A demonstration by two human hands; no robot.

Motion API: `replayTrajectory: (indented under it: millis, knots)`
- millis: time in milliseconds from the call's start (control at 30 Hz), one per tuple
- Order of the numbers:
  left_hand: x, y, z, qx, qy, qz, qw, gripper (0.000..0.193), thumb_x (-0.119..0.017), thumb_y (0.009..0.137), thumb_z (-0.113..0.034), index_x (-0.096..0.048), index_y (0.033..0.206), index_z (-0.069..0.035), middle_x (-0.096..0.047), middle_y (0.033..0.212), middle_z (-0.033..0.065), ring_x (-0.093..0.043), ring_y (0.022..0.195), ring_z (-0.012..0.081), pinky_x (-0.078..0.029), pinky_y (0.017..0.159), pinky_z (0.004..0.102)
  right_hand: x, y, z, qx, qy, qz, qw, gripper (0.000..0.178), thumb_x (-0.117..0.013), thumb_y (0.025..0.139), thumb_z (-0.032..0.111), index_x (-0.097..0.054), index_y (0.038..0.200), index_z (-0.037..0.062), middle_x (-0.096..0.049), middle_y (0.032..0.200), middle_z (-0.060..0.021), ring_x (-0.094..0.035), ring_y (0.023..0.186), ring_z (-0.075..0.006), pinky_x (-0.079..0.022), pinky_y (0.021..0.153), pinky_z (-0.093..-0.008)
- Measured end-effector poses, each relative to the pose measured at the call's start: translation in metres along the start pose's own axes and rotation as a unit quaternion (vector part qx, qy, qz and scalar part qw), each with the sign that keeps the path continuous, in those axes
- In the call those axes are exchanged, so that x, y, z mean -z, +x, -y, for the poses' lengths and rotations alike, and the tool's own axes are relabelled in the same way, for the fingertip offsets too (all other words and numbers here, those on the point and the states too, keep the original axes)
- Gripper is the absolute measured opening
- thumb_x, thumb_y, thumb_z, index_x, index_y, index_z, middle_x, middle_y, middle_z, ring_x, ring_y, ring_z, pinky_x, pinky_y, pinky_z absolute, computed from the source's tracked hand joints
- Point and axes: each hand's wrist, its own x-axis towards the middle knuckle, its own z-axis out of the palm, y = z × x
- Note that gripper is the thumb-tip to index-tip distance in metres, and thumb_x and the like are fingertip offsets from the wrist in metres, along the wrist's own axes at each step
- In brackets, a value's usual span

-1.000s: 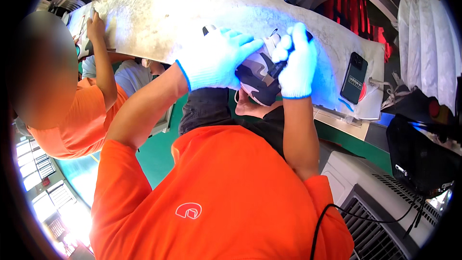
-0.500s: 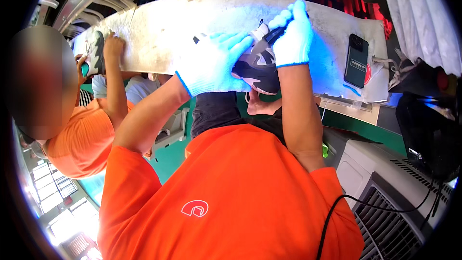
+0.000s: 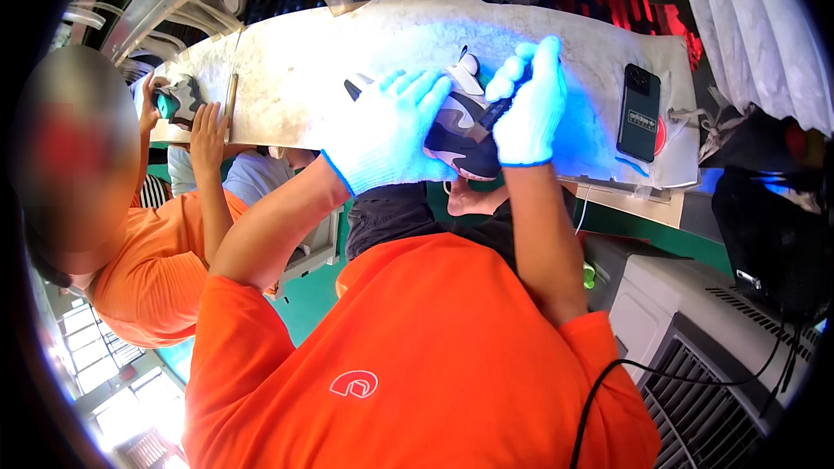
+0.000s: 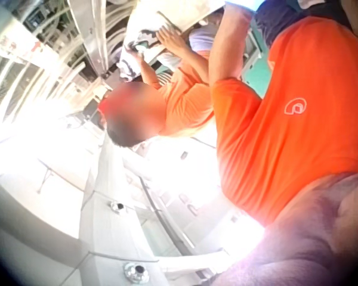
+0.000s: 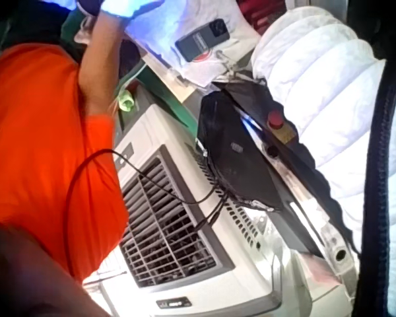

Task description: The person cleans a sneaker using a small black tool, repeatedly scraping and rubbing the upper and sole surfaces. The person rotates the shoe to access different areas and places it on a nearby shelf before picking it up again to continue the cleaning process.

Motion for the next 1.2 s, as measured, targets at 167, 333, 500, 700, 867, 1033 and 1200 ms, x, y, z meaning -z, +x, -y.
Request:
replayTrajectory:
  millis: [167, 333, 500, 700, 867, 1033, 1200]
  knots:
    - [-0.001, 0.004, 0.001, -0.025, -0.023, -0.027, 0.999, 0.105, -0.096, 0.070, -0.059, -0.063, 0.153, -0.003, -0.066, 0.155, 0.0219, -0.065, 0.141, 0.0430, -0.053, 0.115, 0.0533, -0.008, -0.009, -0.005, 0.038, 0.044, -0.041, 0.997, 0.037, -0.060, 0.116, 0.041, -0.057, 0.093, 0.0121, -0.057, 0.069, -0.0012, -0.054, 0.053, -0.0157, -0.049, 0.050, -0.0344]
    - [0.002, 0.006, 0.002, -0.037, -0.055, -0.038, 0.997, 0.103, -0.098, 0.067, -0.057, -0.067, 0.151, -0.006, -0.070, 0.151, 0.0175, -0.071, 0.134, 0.0394, -0.055, 0.112, 0.0505, -0.014, -0.004, -0.007, -0.027, 0.096, 0.010, 0.995, 0.043, -0.058, 0.118, 0.046, -0.056, 0.090, 0.0140, -0.051, 0.067, -0.0008, -0.045, 0.052, -0.0166, -0.043, 0.055, -0.0363]
    - [-0.001, 0.006, 0.011, -0.064, -0.071, -0.064, 0.993, 0.084, -0.097, 0.071, -0.054, -0.076, 0.137, -0.006, -0.077, 0.138, 0.0141, -0.075, 0.124, 0.0355, -0.060, 0.104, 0.0473, 0.006, 0.009, -0.011, -0.045, 0.153, 0.092, 0.983, 0.051, -0.052, 0.119, 0.056, -0.058, 0.089, 0.0156, -0.047, 0.065, 0.0005, -0.040, 0.051, -0.0152, -0.035, 0.052, -0.0353]
    - [-0.001, 0.009, 0.012, -0.068, -0.107, -0.046, 0.991, 0.079, -0.102, 0.065, -0.050, -0.082, 0.127, -0.006, -0.080, 0.133, 0.0125, -0.077, 0.121, 0.0348, -0.061, 0.101, 0.0462, 0.026, 0.027, -0.004, -0.124, 0.154, 0.162, 0.967, 0.055, -0.050, 0.118, 0.061, -0.063, 0.089, 0.0169, -0.042, 0.061, 0.0041, -0.036, 0.048, -0.0127, -0.028, 0.047, -0.0338]
    - [-0.005, 0.013, 0.017, -0.081, -0.108, -0.056, 0.989, 0.080, -0.103, 0.061, -0.045, -0.081, 0.128, -0.006, -0.080, 0.132, 0.0129, -0.077, 0.121, 0.0355, -0.062, 0.099, 0.0461, 0.032, 0.022, 0.008, -0.113, 0.122, 0.075, 0.983, 0.047, -0.056, 0.117, 0.056, -0.067, 0.099, 0.0141, -0.046, 0.060, 0.0031, -0.036, 0.045, -0.0129, -0.029, 0.046, -0.0329]
    - [-0.009, 0.010, 0.015, -0.076, -0.095, -0.082, 0.989, 0.085, -0.105, 0.056, -0.044, -0.081, 0.129, -0.007, -0.081, 0.129, 0.0135, -0.078, 0.120, 0.0359, -0.062, 0.100, 0.0464, 0.039, 0.017, -0.004, -0.053, 0.211, 0.113, 0.970, 0.048, -0.057, 0.118, 0.052, -0.066, 0.092, 0.0130, -0.052, 0.063, 0.0006, -0.044, 0.046, -0.0153, -0.036, 0.045, -0.0349]
    - [-0.006, 0.010, 0.014, -0.075, -0.089, -0.077, 0.990, 0.085, -0.105, 0.055, -0.043, -0.082, 0.128, -0.007, -0.081, 0.126, 0.0150, -0.078, 0.120, 0.0360, -0.062, 0.101, 0.0476, 0.044, 0.014, -0.007, -0.017, 0.230, 0.139, 0.963, 0.049, -0.056, 0.118, 0.050, -0.067, 0.089, 0.0129, -0.051, 0.063, 0.0008, -0.044, 0.044, -0.0146, -0.034, 0.044, -0.0350]
